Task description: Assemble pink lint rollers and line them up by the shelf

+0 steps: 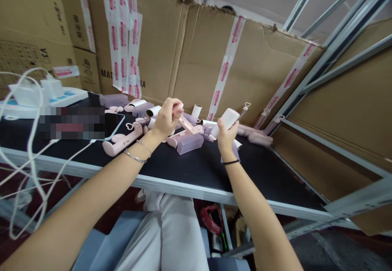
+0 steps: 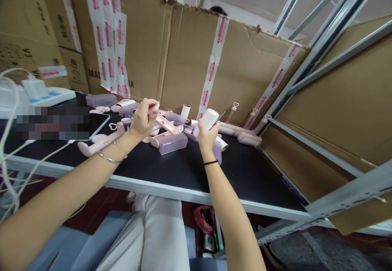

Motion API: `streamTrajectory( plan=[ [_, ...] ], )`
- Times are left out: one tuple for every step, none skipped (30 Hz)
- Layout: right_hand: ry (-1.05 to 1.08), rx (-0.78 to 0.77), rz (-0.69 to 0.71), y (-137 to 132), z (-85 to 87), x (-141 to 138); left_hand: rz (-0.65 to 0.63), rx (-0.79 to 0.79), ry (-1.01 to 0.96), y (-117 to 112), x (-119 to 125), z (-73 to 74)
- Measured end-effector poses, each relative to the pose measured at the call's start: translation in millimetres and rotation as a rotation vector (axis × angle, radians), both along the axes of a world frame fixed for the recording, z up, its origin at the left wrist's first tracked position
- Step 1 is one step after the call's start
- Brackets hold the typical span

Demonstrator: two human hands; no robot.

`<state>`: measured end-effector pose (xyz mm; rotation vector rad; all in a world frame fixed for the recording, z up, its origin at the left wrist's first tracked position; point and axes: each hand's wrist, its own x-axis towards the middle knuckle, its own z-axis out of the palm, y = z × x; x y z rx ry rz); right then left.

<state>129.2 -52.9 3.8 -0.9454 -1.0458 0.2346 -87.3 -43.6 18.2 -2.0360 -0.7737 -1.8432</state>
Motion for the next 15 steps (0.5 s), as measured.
streamTrajectory(
  plan=[
    [0.032, -0.014, 0.012, 2.1, 0.2, 2.8, -0.016, -0.023, 0.037, 0.6, 0.2, -1.2],
    [0.076, -0.022, 0.025, 4.0, 0.3, 4.9, -0.035, -0.052, 0.083, 1.1, 1.1, -2.5],
    [0.125, -0.031, 0.041, 5.8, 0.5, 6.4, -0.056, -0.086, 0.133, 1.4, 2.7, -3.9],
    [0.172, -0.041, 0.062, 7.4, 0.6, 7.5, -0.075, -0.126, 0.186, 1.5, 4.7, -5.5],
    [0.216, -0.053, 0.084, 8.8, 0.7, 8.3, -0.091, -0.173, 0.239, 1.6, 6.9, -7.1],
    [0.255, -0.066, 0.107, 9.9, 0.8, 8.9, -0.105, -0.227, 0.294, 1.7, 9.0, -8.8],
    [0.286, -0.075, 0.131, 10.8, 0.8, 9.4, -0.118, -0.282, 0.358, 1.8, 10.9, -10.5],
    [0.306, -0.081, 0.156, 11.5, 0.8, 9.6, -0.132, -0.334, 0.431, 1.9, 12.6, -12.3],
    [0.319, -0.087, 0.181, 12.0, 0.8, 9.8, -0.146, -0.379, 0.508, 2.0, 13.9, -14.0],
    [0.328, -0.091, 0.207, 12.3, 0.8, 9.6, -0.153, -0.413, 0.582, 2.1, 15.0, -15.6],
    [0.335, -0.092, 0.236, 12.3, 0.8, 9.2, -0.152, -0.438, 0.649, 2.1, 15.8, -16.9],
    [0.338, -0.097, 0.274, 12.0, 0.8, 8.5, -0.143, -0.457, 0.702, 2.0, 16.4, -18.0],
    [0.339, -0.106, 0.319, 11.3, 0.8, 7.5, -0.127, -0.475, 0.736, 1.7, 16.9, -18.6],
    [0.336, -0.117, 0.370, 10.3, 0.5, 6.0, -0.109, -0.495, 0.751, 1.0, 17.3, -18.8],
    [0.325, -0.127, 0.418, 9.0, 0.0, 4.0, -0.097, -0.515, 0.747, 0.0, 17.6, -18.5]
  ],
)
